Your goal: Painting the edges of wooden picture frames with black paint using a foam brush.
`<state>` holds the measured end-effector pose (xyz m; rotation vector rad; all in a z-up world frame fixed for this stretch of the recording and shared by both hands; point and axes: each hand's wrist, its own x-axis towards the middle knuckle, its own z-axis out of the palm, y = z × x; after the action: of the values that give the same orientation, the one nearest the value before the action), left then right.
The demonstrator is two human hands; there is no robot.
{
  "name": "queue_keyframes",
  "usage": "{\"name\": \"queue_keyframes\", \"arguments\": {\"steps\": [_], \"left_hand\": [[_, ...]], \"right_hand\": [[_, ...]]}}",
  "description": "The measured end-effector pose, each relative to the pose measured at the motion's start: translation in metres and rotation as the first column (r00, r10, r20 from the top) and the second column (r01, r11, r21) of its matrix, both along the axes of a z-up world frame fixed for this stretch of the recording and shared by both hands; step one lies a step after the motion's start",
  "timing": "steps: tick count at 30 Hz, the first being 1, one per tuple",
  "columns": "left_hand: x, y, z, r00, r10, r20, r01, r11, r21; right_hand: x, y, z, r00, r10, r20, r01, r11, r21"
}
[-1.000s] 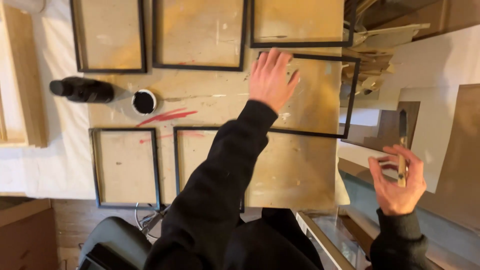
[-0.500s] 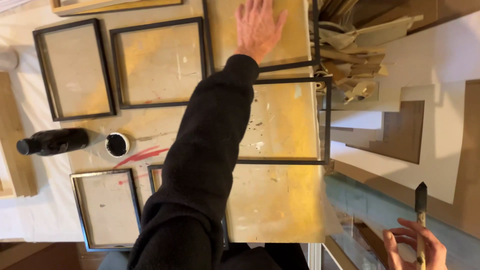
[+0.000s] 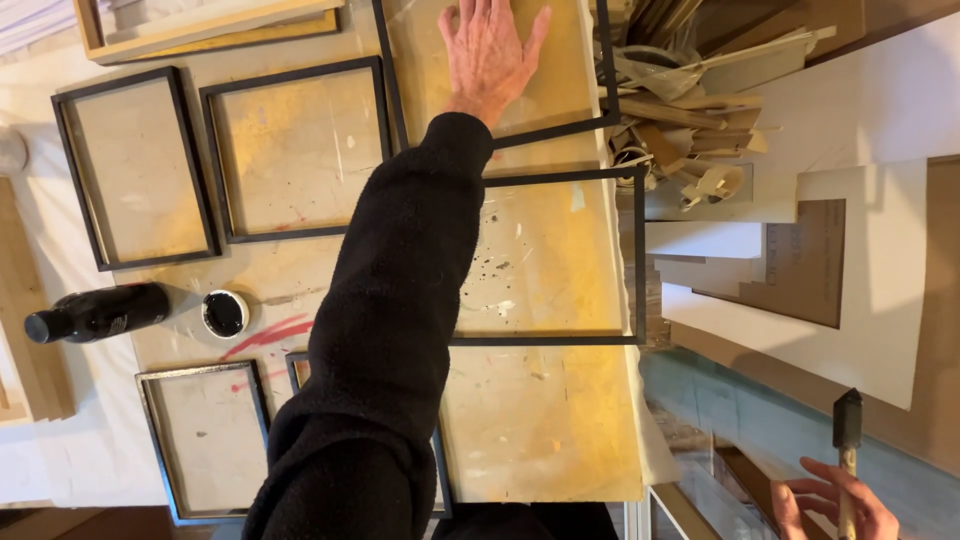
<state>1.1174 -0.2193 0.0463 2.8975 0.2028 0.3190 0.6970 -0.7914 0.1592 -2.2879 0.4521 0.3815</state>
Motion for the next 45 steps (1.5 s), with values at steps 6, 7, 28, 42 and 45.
{"name": "queue_keyframes", "arguments": {"steps": [6,7,28,42,45], "left_hand": [[-0.079,-0.031,0.064,0.982,-0.19,-0.013,0.188,0.977,-0.105],[-0.11,-0.045,0.088,0.963,-0.27,-0.013,0.266,0.957,-0.118],[-0.154,-0.062,0.054,0.958,-0.286,-0.029,0.276,0.889,0.366],[-0.466,-0.158,0.191,0.98,-0.198,-0.031,0.124,0.721,-0.681],[-0.54,-0.136,0.201,0.99,-0.115,-0.086,0.014,0.668,-0.744]], "right_hand": [[0.013,0.034,0.018,0.996,0.034,0.087,-0.037,0.999,0.034],[0.014,0.037,0.022,0.984,0.07,0.166,-0.078,0.996,0.044],[0.028,0.093,0.069,0.897,0.166,0.41,-0.214,0.974,0.073],[0.041,0.162,0.091,0.865,0.282,0.415,-0.386,0.902,0.191],[0.04,0.182,0.09,0.825,0.365,0.43,-0.48,0.855,0.195]]}}
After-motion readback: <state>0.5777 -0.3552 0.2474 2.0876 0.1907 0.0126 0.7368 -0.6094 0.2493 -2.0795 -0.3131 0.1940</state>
